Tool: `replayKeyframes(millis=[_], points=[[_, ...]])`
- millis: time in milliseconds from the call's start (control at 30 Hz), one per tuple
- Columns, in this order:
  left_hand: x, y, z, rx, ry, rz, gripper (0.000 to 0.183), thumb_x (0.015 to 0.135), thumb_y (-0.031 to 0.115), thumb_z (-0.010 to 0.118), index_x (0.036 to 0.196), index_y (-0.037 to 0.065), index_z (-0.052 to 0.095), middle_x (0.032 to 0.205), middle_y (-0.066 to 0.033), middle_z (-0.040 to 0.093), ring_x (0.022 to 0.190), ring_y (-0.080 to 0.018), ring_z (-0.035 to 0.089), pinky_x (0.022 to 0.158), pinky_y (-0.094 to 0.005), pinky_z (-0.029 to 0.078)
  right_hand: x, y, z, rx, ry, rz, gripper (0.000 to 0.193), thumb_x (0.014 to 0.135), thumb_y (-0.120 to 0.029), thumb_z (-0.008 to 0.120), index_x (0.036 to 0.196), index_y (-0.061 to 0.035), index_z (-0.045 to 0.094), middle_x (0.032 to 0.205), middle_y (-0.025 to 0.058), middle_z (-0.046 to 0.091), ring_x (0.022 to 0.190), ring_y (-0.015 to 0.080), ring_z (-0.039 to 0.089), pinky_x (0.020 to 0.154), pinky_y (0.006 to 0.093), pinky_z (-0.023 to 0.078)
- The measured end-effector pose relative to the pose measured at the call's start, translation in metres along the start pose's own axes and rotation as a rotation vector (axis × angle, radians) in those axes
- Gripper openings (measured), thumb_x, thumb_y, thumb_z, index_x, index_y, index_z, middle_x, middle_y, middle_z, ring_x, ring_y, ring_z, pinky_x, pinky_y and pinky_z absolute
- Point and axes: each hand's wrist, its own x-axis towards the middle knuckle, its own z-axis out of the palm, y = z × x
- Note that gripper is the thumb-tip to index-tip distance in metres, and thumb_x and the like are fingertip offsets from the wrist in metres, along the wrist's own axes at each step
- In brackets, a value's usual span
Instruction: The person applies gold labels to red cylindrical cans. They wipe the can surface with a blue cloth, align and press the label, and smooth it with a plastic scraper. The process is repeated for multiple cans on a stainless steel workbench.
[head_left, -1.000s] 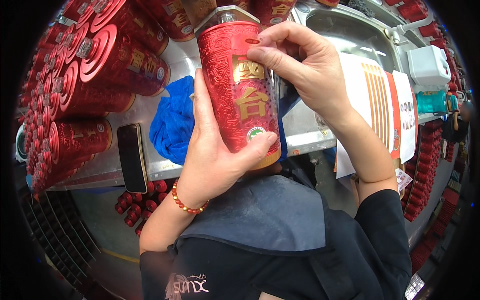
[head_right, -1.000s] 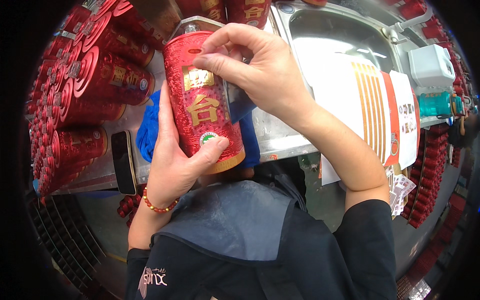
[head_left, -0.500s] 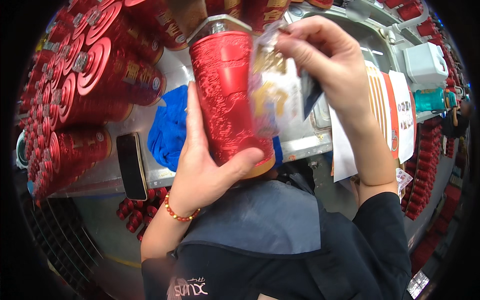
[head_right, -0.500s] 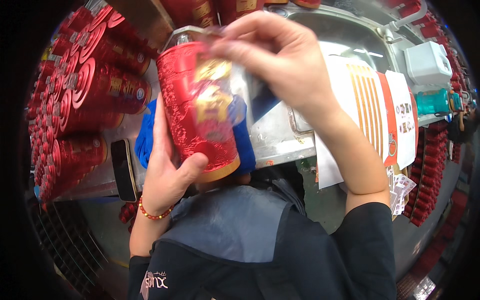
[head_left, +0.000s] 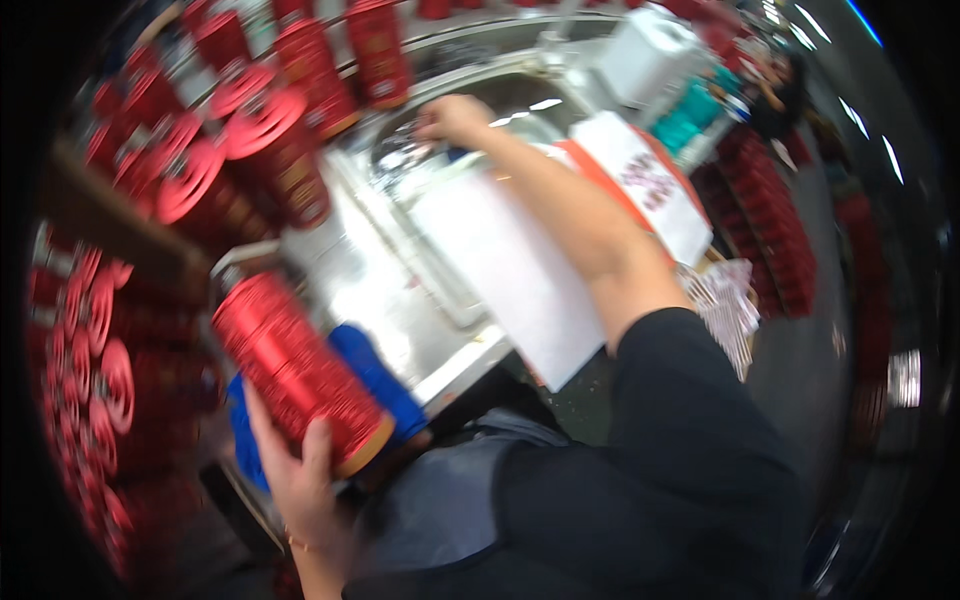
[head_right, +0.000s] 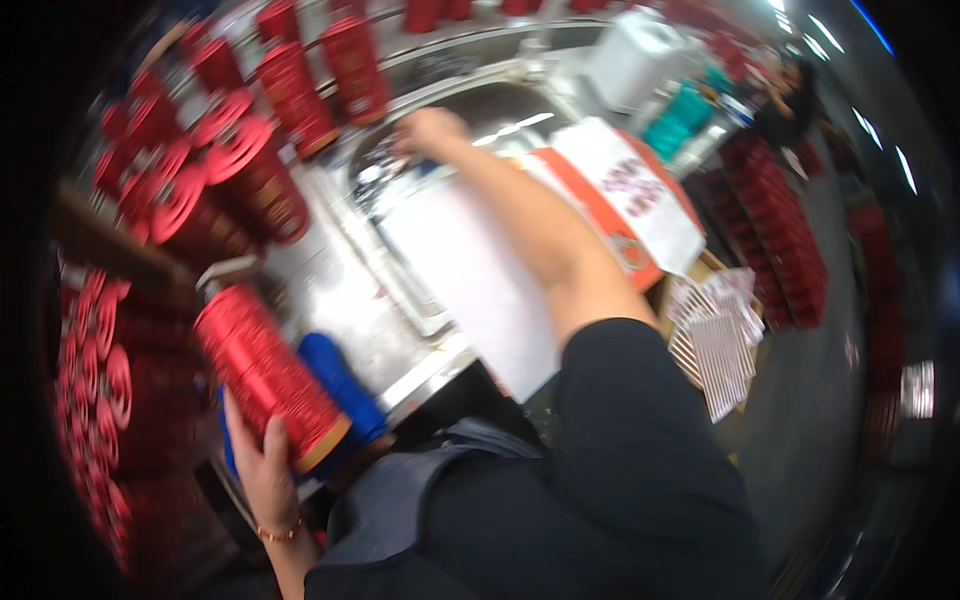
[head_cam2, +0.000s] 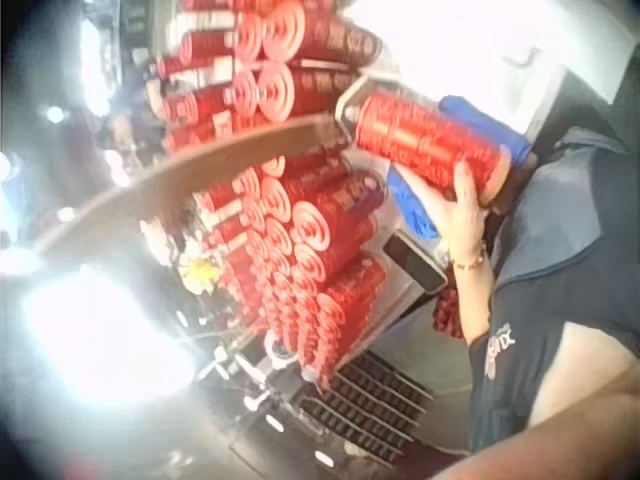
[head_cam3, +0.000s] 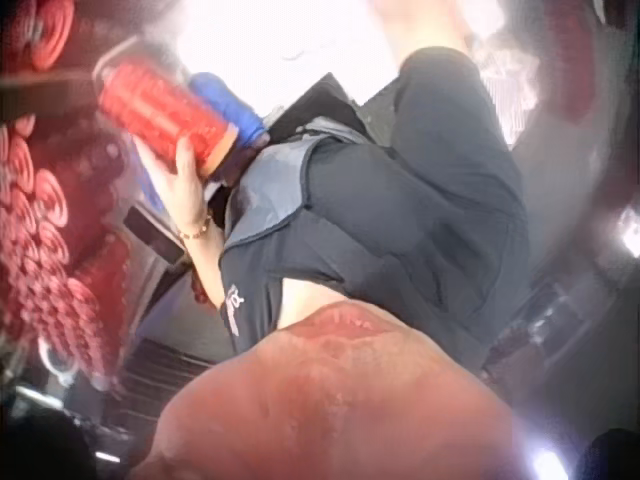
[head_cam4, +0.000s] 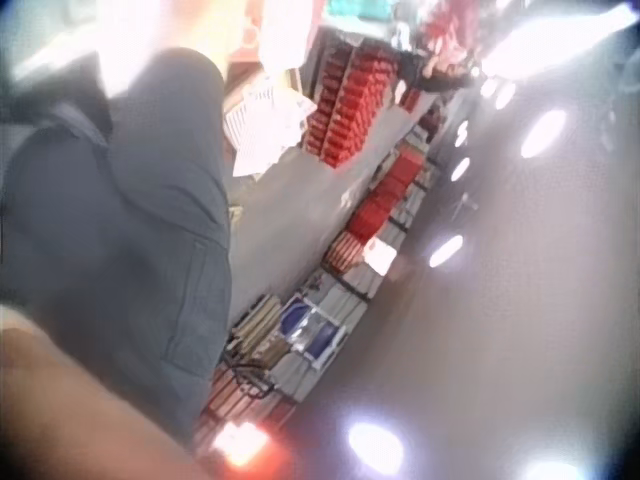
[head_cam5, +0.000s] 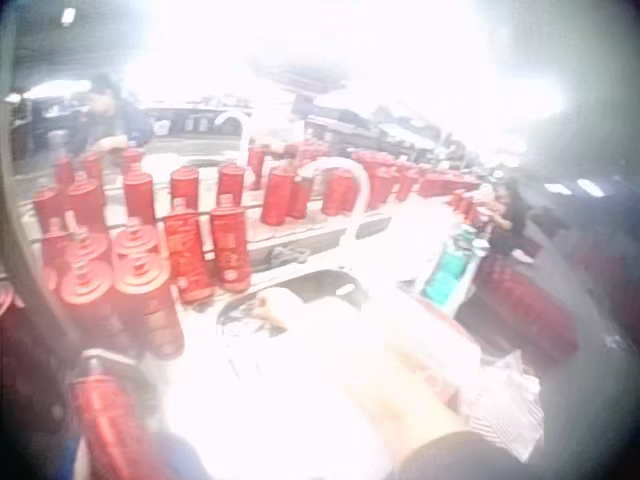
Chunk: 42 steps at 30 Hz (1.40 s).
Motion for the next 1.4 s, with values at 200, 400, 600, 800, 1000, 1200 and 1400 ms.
replayKeyframes(millis=[200, 400, 600, 800, 1000, 1200, 1400], points=[[0.006, -0.018, -0.012, -0.103, 0.082, 0.011, 0.069, 0.105, 0.02, 0.059, 0.163, 0.003, 0.027, 0.156, -0.0153, 0.042, 0.134, -0.0245, 0.05, 0.114, -0.0362, 0.039, -0.067, -0.086, -0.046, 0.044, 0.347, -0.338, 0.023, 0.086, -0.04, 0.075, 0.096, -0.0195, 0.077, 0.086, 0.0041, 0.076, 0.084, 0.0279, 0.073, 0.073, 0.0403, 0.055], [0.004, -0.009, -0.003, -0.149, 0.154, 0.065, 0.054, 0.112, 0.02, 0.045, 0.161, 0.001, 0.032, 0.158, -0.013, 0.043, 0.137, -0.0194, 0.05, 0.113, -0.0351, 0.041, -0.175, -0.17, -0.074, 0.375, 0.335, -0.731, 0.015, 0.085, -0.033, 0.074, 0.093, -0.0203, 0.076, 0.078, 0.0018, 0.074, 0.074, 0.0244, 0.073, 0.067, 0.0369, 0.055], [-0.008, 0.012, -0.007, -0.102, 0.079, 0.067, 0.063, 0.113, 0.036, 0.036, 0.163, -0.002, 0.023, 0.161, -0.0138, 0.038, 0.145, -0.0244, 0.042, 0.118, -0.0385, 0.035, -0.243, -0.222, -0.097, 0.737, -0.083, -0.827, 0.005, 0.093, 0.001, 0.073, 0.098, 0.0013, 0.074, 0.088, 0.0079, 0.074, 0.08, 0.0129, 0.073, 0.069, 0.0253, 0.056], [-0.006, 0.01, -0.001, -0.11, -0.02, 0.132, 0.08, 0.109, 0.044, 0.047, 0.163, -0.006, 0.014, 0.163, -0.018, 0.026, 0.148, -0.0285, 0.037, 0.122, -0.0431, 0.03, -0.215, -0.232, -0.052, 0.831, -0.275, -0.538, 0.013, 0.094, -0.006, 0.076, 0.102, 0.0011, 0.07, 0.084, 0.0001, 0.068, 0.073, 0.0032, 0.062, 0.066, 0.0207, 0.048], [-0.004, 0.018, -0.006, 0.336, 0.069, 0.496, 0.103, 0.083, 0.042, 0.085, 0.156, -0.005, 0.03, 0.162, -0.0231, 0.023, 0.15, -0.0362, 0.031, 0.122, -0.0478, 0.028, -0.22, -0.227, -0.055, 0.969, -0.306, -0.484, 0.013, 0.093, -0.001, 0.075, 0.102, 0.0018, 0.068, 0.091, 0.0049, 0.07, 0.083, 0.01, 0.07, 0.073, 0.0233, 0.055], [0.001, 0.034, -0.003, 0.416, -0.006, 0.543, 0.057, 0.081, 0.039, 0.088, 0.126, 0.01, 0.067, 0.163, -0.0201, 0.026, 0.151, -0.0367, 0.029, 0.124, -0.0466, 0.024, -0.231, -0.224, -0.058, 1.055, -0.242, -0.584, 0.012, 0.094, -0.006, 0.076, 0.104, -0.0017, 0.071, 0.083, -0.0003, 0.07, 0.078, 0.0032, 0.066, 0.069, 0.0187, 0.049], [-0.007, 0.046, -0.001, 0.658, 0.13, 0.631, 0.016, 0.082, 0.025, 0.086, 0.09, 0.015, 0.077, 0.145, -0.0199, 0.055, 0.144, -0.0407, 0.038, 0.115, -0.0493, 0.034, -0.241, -0.217, -0.065, 1.142, -0.266, -0.436, 0.015, 0.098, -0.007, 0.072, 0.109, 0.0004, 0.067, 0.088, 0.002, 0.072, 0.083, 0.0047, 0.068, 0.072, 0.0188, 0.05]])
